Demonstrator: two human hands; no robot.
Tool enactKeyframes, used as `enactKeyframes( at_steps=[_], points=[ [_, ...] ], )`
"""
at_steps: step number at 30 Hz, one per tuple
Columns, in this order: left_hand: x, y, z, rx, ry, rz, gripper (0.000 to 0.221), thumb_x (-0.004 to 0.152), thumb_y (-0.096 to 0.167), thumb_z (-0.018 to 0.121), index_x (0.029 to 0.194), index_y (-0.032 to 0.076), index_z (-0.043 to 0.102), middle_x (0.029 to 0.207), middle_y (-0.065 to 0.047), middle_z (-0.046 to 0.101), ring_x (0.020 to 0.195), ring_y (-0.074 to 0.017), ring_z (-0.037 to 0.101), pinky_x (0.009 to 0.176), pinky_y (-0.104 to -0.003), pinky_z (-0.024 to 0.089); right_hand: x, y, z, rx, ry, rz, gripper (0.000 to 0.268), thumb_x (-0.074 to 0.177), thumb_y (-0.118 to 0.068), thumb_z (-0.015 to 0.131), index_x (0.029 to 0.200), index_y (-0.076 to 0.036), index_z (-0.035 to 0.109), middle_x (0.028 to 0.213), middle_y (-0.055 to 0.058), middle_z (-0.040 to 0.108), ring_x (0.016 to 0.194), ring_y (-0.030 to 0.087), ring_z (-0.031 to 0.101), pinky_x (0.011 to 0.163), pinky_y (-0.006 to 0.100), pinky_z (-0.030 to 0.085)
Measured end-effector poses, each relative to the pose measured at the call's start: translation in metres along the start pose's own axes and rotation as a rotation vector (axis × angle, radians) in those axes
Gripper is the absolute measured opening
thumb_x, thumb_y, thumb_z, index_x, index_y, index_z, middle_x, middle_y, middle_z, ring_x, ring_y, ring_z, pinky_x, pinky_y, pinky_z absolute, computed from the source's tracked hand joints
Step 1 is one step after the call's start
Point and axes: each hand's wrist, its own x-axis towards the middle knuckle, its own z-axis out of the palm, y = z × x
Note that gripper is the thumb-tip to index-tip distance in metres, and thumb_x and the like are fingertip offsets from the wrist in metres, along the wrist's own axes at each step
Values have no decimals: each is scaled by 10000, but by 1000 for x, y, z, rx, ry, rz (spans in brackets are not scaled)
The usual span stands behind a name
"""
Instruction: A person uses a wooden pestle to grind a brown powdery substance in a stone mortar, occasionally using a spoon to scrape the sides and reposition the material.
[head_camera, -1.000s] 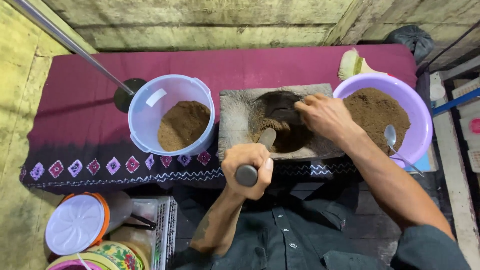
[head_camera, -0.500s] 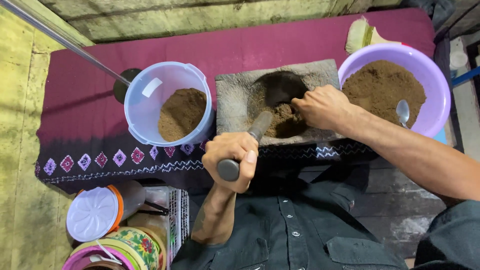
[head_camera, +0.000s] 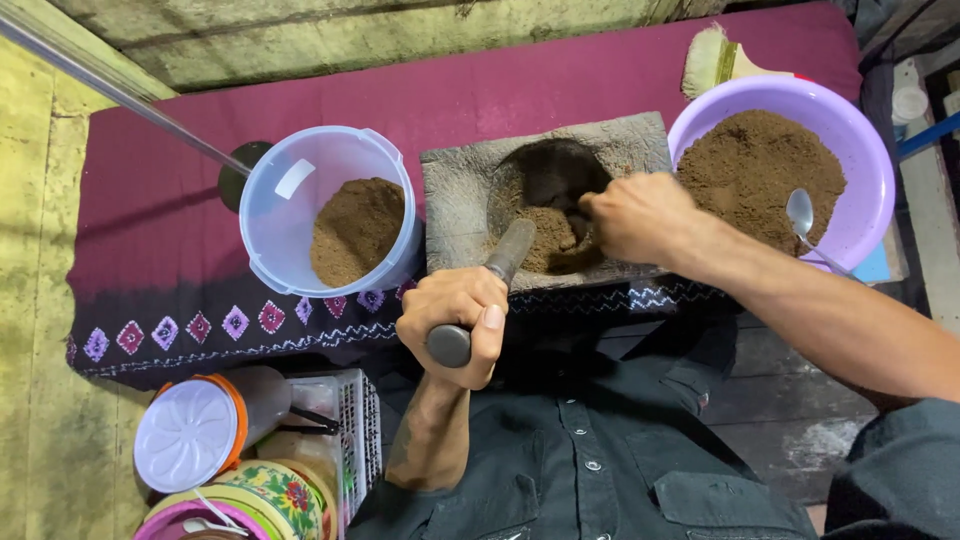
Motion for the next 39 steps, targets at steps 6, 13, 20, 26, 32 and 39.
enactKeyframes(
  at_steps=[6,13,20,26,32,39],
  points=[
    [0,4,-1,17,-12,-37,402,859,-79,618,519,74,466,432,-58,459,342,-199,450,356,-312,415,14,14,6,249,8,31,296,924,-239,608,1127,-108,780,859,230,762,773,399,778,646,488,640],
    [4,1,5,12,-16,-15,398,867,-86,609,521,69,487,429,-76,474,331,-228,469,355,-318,431,19,14,18,-36,351,-99,276,935,-182,552,1190,-213,650,796,125,759,701,327,779,589,479,626],
    [13,8,8,21,-51,-45,396,865,-91,603,525,72,484,427,-64,468,331,-212,459,356,-310,431,17,48,41,-80,289,-47,337,1062,-186,443,1376,-196,565,784,26,699,579,176,669,498,296,557],
    [20,21,13,56,-65,-85,388,857,-84,612,529,79,485,441,-59,473,355,-190,459,369,-305,440,27,46,81,30,483,89,158,1036,-292,525,1181,-250,573,833,-5,681,662,211,701,560,361,574],
    [-8,-39,1,123,-61,-168,416,911,-38,619,543,85,471,462,-69,471,387,-225,420,411,-328,414,31,43,92,42,668,150,109,971,-353,572,1060,-292,584,777,-40,641,683,226,723,588,398,591],
    [11,6,25,170,-83,-165,406,869,-41,660,522,78,485,451,-83,484,356,-267,467,411,-348,453,33,46,99,33,697,135,112,988,-373,551,1046,-296,608,742,-26,625,649,229,713,568,393,589]
  ],
)
